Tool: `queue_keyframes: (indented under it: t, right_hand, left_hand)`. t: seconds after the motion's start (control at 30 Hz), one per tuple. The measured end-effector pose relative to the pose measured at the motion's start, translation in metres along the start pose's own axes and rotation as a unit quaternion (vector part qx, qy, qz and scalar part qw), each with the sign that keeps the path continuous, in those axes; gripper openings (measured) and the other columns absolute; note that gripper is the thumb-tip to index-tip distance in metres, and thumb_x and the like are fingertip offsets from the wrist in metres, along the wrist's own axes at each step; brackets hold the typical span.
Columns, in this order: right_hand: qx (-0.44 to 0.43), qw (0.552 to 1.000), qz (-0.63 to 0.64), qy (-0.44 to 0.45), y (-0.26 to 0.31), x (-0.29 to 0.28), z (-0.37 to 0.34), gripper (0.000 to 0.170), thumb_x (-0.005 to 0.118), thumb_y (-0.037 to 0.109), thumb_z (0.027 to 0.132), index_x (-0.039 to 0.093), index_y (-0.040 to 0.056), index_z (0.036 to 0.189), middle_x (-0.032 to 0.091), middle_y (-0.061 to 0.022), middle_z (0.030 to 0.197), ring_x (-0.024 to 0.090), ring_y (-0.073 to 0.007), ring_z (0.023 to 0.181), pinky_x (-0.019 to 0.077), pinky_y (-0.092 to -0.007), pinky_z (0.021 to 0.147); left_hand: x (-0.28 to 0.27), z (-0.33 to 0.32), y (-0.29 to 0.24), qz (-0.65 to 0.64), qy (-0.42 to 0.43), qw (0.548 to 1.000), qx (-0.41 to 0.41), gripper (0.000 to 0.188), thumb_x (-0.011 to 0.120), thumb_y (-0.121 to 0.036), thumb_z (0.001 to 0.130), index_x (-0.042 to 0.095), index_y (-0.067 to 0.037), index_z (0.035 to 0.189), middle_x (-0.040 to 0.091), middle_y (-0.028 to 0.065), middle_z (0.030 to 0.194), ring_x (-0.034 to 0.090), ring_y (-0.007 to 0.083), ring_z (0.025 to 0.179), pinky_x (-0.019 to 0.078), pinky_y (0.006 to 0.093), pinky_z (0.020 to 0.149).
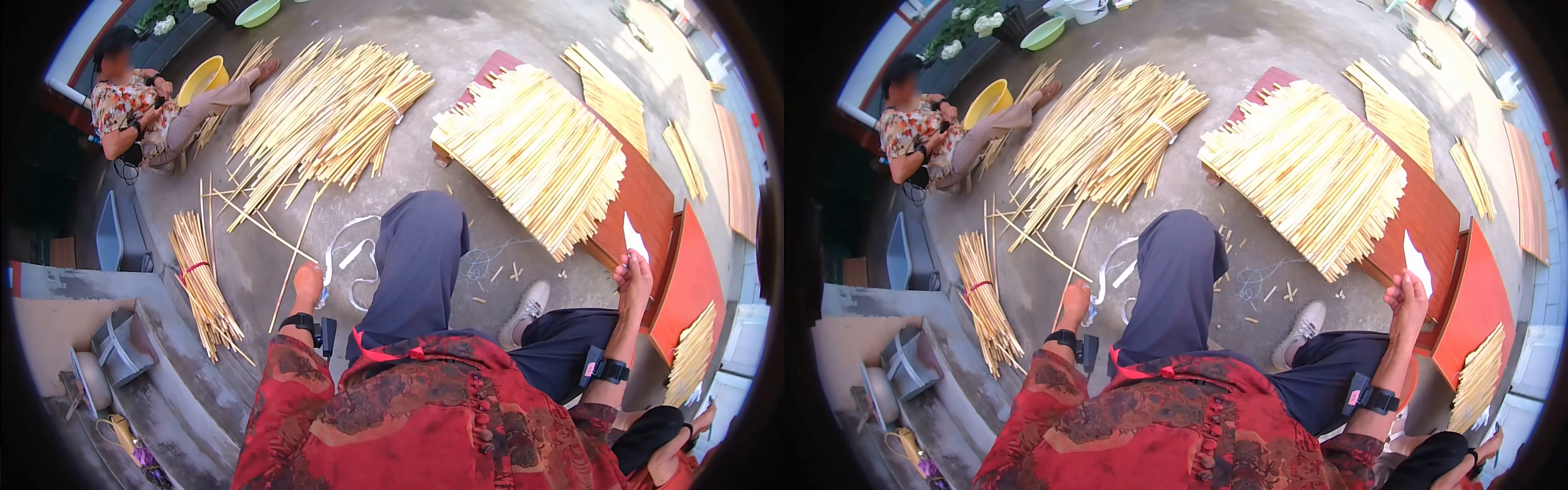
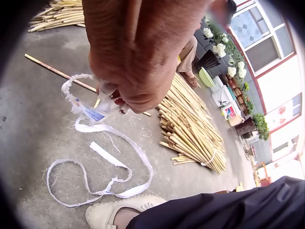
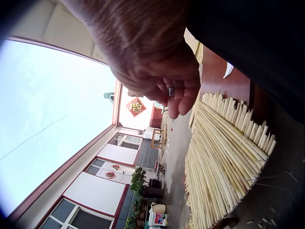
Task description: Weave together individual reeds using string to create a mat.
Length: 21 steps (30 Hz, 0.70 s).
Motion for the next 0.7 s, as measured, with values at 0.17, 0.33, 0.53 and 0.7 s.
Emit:
queue_keyframes:
  t: [0.17, 0.33, 0.53, 0.7]
  right_hand:
    - [-0.002, 1.0, 0.002, 0.003, 0.0, 0.001, -0.001, 0.018, 0.052, 0.015, 0.087, 0.055, 0.0037, 0.1, 0.06, -0.0036, 0.077, 0.055, -0.007, 0.056, 0.0485, -0.019, 0.048]
    - [-0.005, 1.0, 0.0, 0.008, -0.003, -0.001, 0.0, 0.018, 0.051, 0.016, 0.087, 0.056, 0.0041, 0.101, 0.06, -0.0034, 0.078, 0.055, -0.0069, 0.056, 0.0481, -0.0187, 0.048]
    - [-0.003, 1.0, 0.004, 0.005, -0.005, -0.003, 0.001, 0.017, 0.051, 0.015, 0.087, 0.056, 0.005, 0.1, 0.06, -0.0029, 0.077, 0.055, -0.0065, 0.055, 0.0478, -0.0186, 0.047]
    - [-0.007, 1.0, -0.005, 0.008, -0.004, -0.002, 0.0, 0.017, 0.052, 0.015, 0.087, 0.056, 0.0053, 0.1, 0.061, -0.0026, 0.077, 0.055, -0.0063, 0.054, 0.0479, -0.0186, 0.048]
  left_hand:
    - [-0.005, 0.001, -0.001, -0.005, 0.024, 0.999, -0.021, 0.023, 0.045, -0.019, 0.079, 0.057, -0.003, 0.091, 0.06, 0.0218, 0.089, 0.057, 0.0378, 0.086, 0.0441, 0.0449, 0.074]
    - [-0.009, 0.006, 0.003, 0.002, 0.038, 0.998, -0.046, 0.027, 0.044, -0.022, 0.081, 0.056, -0.003, 0.094, 0.059, 0.0218, 0.093, 0.056, 0.0378, 0.089, 0.0429, 0.0451, 0.077]
    - [-0.009, -0.002, -0.001, 0.05, 0.032, 0.998, -0.039, 0.026, 0.043, -0.022, 0.081, 0.057, -0.003, 0.092, 0.06, 0.0205, 0.093, 0.057, 0.0369, 0.088, 0.0436, 0.0446, 0.077]
    - [0.002, -0.014, 0.004, 0.084, 0.061, 0.992, -0.072, 0.025, 0.043, -0.019, 0.079, 0.06, -0.005, 0.091, 0.06, 0.0187, 0.095, 0.057, 0.0359, 0.091, 0.0444, 0.043, 0.079]
Point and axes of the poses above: each hand's wrist, its own z-axis towards the middle knuckle, its own x-axis out of the palm, y = z × x, the point moved 2 cm from there along z, towards the middle knuckle
